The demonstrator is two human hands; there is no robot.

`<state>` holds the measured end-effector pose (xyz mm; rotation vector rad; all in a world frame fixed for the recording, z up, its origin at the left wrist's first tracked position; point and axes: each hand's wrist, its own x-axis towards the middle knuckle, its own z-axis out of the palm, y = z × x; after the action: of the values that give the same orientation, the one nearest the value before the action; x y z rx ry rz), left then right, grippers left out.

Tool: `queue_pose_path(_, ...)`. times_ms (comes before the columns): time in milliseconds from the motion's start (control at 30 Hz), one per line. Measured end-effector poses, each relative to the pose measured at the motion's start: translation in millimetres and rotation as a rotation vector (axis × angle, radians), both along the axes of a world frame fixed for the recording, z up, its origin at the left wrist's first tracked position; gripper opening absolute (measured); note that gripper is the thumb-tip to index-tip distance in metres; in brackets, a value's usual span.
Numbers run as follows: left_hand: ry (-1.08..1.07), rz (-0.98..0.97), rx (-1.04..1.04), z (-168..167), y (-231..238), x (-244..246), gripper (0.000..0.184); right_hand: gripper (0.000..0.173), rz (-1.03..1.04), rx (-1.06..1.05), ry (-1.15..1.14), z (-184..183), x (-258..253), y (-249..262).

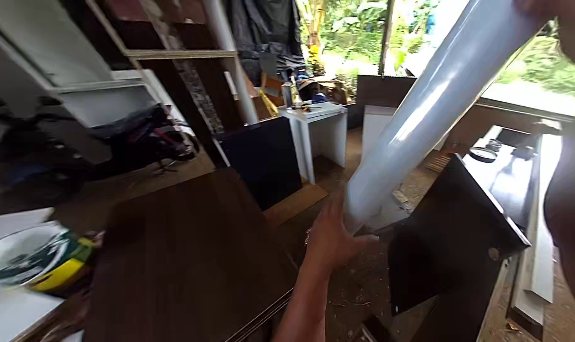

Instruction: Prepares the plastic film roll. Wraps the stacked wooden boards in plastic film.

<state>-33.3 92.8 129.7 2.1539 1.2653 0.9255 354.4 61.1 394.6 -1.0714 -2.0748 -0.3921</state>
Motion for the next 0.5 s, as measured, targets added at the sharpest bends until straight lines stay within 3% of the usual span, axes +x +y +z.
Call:
queue_pose_path(67, 0.011, 0.107, -0.068, -24, 18, -17, 0.118, 0.024, 0.061, -0.035, 0.222, -16, -98, 24)
queue_pose_path(167, -0.174, 0.120, -0.093, -69, 20, -31, 0.110, 0.023, 0.134, -0.116, 0.260, -52, -169, 31)
queue_pose_path(267, -0.423, 0.067, -0.191, -82, 14, -23, 0.107, 0.030, 0.111, -0.081, 0.228, -62, -185, 59)
queue_pose_path(367, -0.545, 0.019, -0.381, -67, 13, -24, 0.089, 0.052, 0.187, -0.027, 0.486, -100, -176, 80)
queue_pose_path(433, -0.639, -0.069, -0.459, -56, 25, -33, 0.074, 0.055, 0.267, -0.206, 0.651, -154, -179, 75)
queue_pose_path(500, -0.785, -0.210, -0.482, -50, 38, -47, 0.058, 0.072, 0.298, -0.572, 0.632, -232, -184, 59)
